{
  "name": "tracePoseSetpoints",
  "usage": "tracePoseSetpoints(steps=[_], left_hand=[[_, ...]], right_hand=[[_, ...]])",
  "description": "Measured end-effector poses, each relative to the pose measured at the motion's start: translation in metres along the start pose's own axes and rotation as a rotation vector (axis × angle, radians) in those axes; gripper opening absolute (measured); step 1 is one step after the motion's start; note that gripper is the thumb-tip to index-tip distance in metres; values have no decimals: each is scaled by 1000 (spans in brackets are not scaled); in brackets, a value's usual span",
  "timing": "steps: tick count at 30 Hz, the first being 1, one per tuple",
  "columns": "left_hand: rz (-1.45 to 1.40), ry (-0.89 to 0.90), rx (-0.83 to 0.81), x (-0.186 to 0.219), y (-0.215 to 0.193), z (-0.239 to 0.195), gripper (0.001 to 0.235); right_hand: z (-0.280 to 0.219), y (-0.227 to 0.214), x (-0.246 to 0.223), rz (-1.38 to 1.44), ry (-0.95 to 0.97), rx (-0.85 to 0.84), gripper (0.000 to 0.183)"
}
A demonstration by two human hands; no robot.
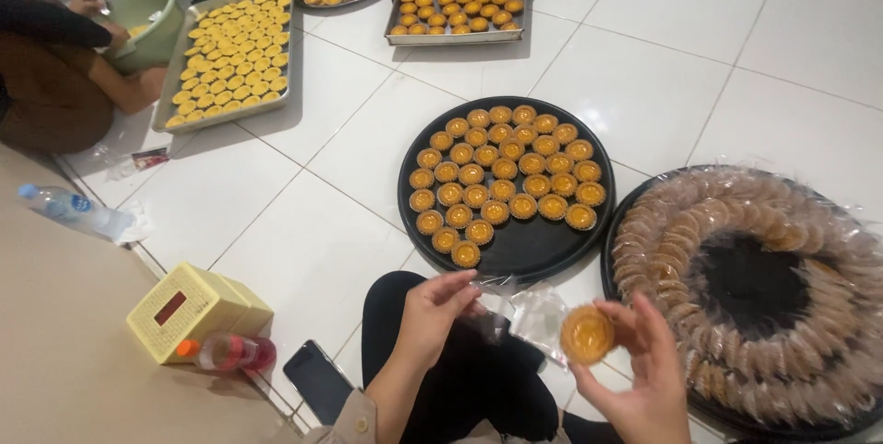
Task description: The person sits on the floor and individually wraps small egg tarts in clear plastic bags. They pick each tart from a black tray, place it into a bag, and set the wrapped tart onto a second tray. The process is repeated continuously.
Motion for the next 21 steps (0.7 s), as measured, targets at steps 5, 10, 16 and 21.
tracePoseSetpoints(steps=[5, 10, 16, 21], left_hand=[[-90, 128, -153, 4, 20, -3, 28], [-113, 64, -226, -4, 29, -16, 25], [84, -13, -243, 5, 30, -19, 22], [217, -79, -219, 2, 24, -14, 25]], right_hand=[[4, 17, 13, 155, -41, 57, 108], [-5, 29, 44, 100, -24, -19, 107], [-15, 32, 32, 273, 119, -47, 116], [-14, 19, 24, 276, 76, -191, 116]])
Point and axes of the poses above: each hand's wrist, its own z-axis towards the middle knuckle, its own y-axis out of the palm, x = y × z, the point moved 1 cm from there along z, towards the middle knuckle, and after that the axes turned 5 degrees about -y, right-handed, at the moved point
